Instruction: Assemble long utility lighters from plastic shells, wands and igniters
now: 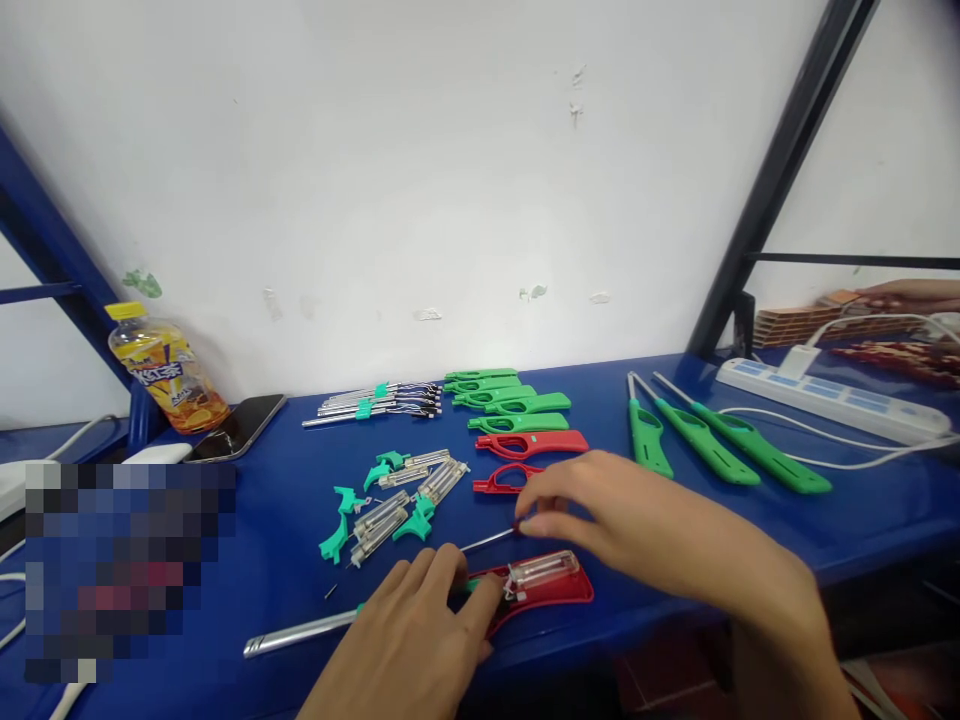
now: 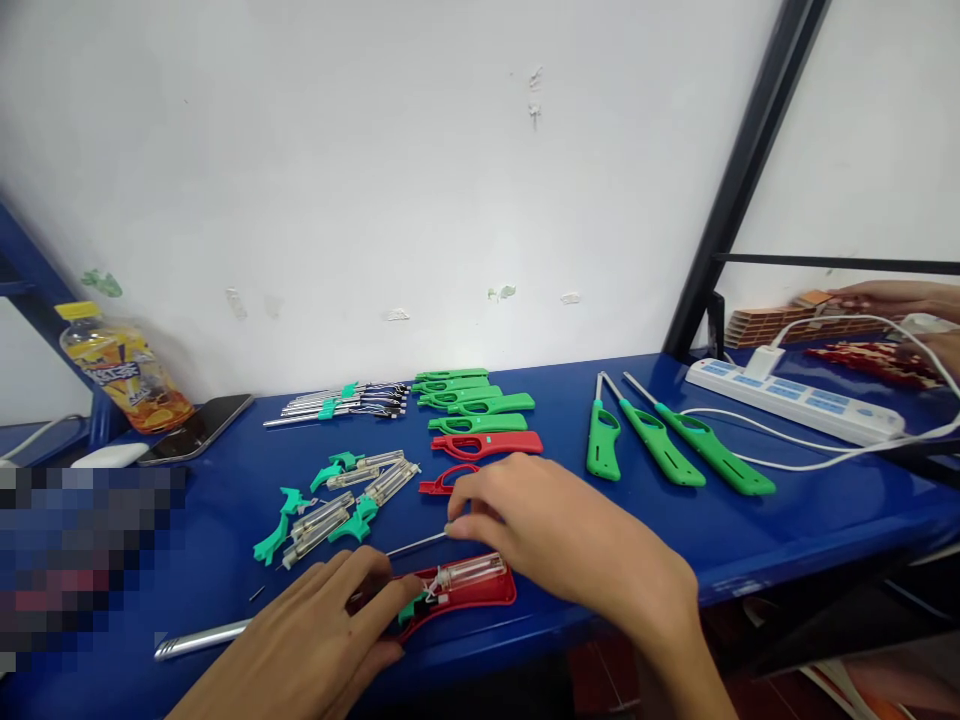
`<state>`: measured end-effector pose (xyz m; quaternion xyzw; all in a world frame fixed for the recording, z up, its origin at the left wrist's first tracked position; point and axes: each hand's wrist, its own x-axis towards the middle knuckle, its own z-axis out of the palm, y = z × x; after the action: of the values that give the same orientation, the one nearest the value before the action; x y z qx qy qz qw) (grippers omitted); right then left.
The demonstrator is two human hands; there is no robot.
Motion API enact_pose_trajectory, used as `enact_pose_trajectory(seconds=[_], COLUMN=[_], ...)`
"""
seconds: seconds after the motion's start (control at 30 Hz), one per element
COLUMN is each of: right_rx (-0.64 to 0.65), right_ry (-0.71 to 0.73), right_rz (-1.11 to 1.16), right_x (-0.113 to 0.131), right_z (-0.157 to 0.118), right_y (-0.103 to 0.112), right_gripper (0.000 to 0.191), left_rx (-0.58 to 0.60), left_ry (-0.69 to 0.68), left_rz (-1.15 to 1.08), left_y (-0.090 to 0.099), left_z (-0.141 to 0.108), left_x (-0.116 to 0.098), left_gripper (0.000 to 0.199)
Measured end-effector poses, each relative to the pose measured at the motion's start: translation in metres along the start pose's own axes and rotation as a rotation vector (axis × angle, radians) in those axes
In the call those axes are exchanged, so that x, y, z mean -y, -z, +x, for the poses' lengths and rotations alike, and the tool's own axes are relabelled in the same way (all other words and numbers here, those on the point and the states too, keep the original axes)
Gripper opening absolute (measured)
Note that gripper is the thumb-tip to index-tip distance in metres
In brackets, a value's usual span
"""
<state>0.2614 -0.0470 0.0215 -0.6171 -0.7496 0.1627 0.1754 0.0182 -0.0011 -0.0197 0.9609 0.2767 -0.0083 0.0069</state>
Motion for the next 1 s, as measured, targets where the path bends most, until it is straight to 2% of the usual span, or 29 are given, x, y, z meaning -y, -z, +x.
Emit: enact_pose_trajectory(seconds=[0.13, 0.27, 0.37, 0.5, 0.6, 0.77, 0.9, 1.0], right_rx=[-0.121, -0.138, -0.105, -0.051, -0.020, -0.010, -0.005, -0.011], right_ry=[-0.034, -0.129, -0.171, -0.208, -0.223, -0.237, -0.225, -0.227], right_rz=[-0.082, -0.131, -0.117, -0.090, -0.076, -0.061, -0.026, -0.005], right_x=[-0.012, -0.030, -0.043, -0.058, -0.065, -0.073, -0.079, -0.084], right_z=[0.001, 0.003, 0.006, 0.011, 0.016, 0.025, 0.027, 0.025], right_y=[0.008, 0.012, 0.012, 0.007, 0.001, -0.004, -0.006, -0.007], right_gripper=[0.024, 0.023, 0.032, 0.043, 0.039, 0.031, 0.027, 0.027], left_rx=[-0.061, -0.153, -0.073, 0.028, 0.070, 0.173, 0.133, 0.034], left_ry=[-0.055, -0.039, 0.055, 0.174, 0.188, 0.169, 0.144, 0.096], left_rz=[-0.036, 0.005, -0.009, -0.133, -0.198, -0.210, -0.152, -0.068], left_y=[0.005, 0.004, 0.010, 0.026, 0.030, 0.025, 0.024, 0.021], left_z=[-0.008, -0.019, -0.020, -0.014, -0.009, -0.005, -0.007, -0.012], left_x=[0.010, 0.032, 0.044, 0.048, 0.048, 0.051, 0.051, 0.050], left_gripper=[0.047, 0.054, 0.044, 0.030, 0.026, 0.022, 0.022, 0.026])
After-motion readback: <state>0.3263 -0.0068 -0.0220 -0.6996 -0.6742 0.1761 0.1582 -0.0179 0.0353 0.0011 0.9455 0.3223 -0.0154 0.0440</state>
